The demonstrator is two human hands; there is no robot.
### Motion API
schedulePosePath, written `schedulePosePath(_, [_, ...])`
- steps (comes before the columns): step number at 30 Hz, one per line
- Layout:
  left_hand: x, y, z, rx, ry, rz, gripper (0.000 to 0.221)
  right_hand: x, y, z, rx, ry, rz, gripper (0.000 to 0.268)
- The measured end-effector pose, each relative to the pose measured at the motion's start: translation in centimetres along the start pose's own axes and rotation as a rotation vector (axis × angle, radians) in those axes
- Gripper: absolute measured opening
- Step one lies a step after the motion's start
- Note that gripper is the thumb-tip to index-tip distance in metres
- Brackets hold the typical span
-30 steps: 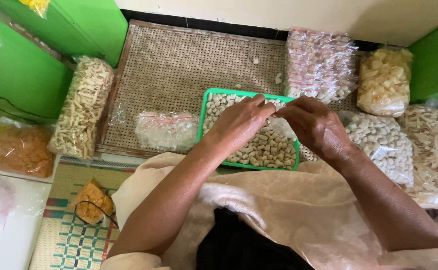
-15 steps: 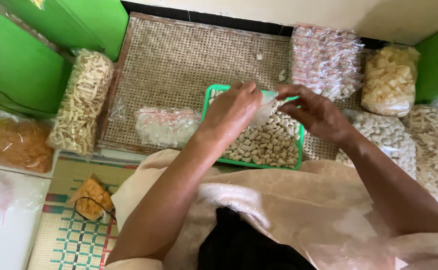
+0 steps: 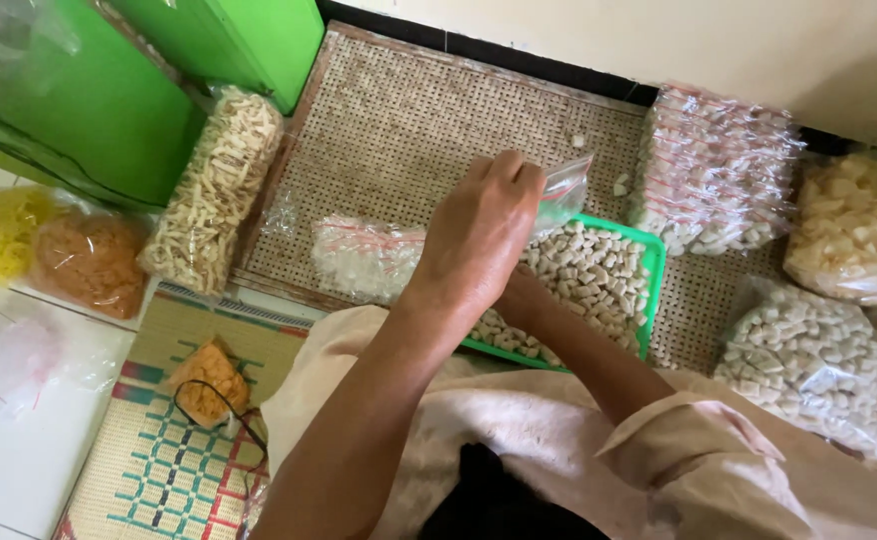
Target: The person scoops small white food pieces from a green basket into small plastic bags, seals them, and places them on a mat. The person repeats this process throughout the clip.
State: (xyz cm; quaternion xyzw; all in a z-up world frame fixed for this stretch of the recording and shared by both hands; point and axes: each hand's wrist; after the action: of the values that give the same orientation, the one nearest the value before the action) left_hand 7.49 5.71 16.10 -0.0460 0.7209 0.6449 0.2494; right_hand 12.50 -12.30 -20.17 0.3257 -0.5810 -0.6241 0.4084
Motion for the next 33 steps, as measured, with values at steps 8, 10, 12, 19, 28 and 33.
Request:
schedulePosePath(8, [0.0, 1.4, 0.6, 0.135, 0.001, 0.056, 0.026, 1.2, 3.2, 3.2, 0.212, -0.108, 0.119, 0.033])
schedulePosePath(10, [-0.2, 1.9, 0.4, 0.191, -0.009, 0.06, 0.026, 2.4, 3.8, 2.6, 0.287, -0.093, -0.021, 0.034])
schedulePosePath(12, [-0.2, 2.0, 0.3, 0.202, -0.017, 0.064, 0.027, 3.4, 1.7, 1.1, 0.256, -0.101, 0.07, 0.034])
schedulePosePath(19, [0.3, 1.6, 0.1, 0.218, -0.031, 0.162, 0.025, 7.5, 5.7, 0.0, 0.195, -0.158, 0.147, 0.019])
schedulePosePath(28, [0.2, 1.7, -0.1, 0.22, 0.0, 0.159, 0.024, 10.2, 3.1, -4.6, -0.029, -0.25, 0.092, 0.026])
schedulePosePath(33, [-0.4, 2.4, -0.1, 0.238, -0.011, 0.213, 0.021, 7.0, 7.5, -5.1, -0.434, -0.532, 0.204, 0.027])
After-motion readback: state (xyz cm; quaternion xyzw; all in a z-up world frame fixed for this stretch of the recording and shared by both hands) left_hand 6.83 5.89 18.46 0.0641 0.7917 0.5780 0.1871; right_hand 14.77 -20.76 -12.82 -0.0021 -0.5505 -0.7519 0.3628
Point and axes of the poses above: each hand's wrist, its own x-axis away from the middle knuckle, its own y-axis out of the back of the hand, z = x × y, and after that the axes turned 11 degrees about z, right-handed
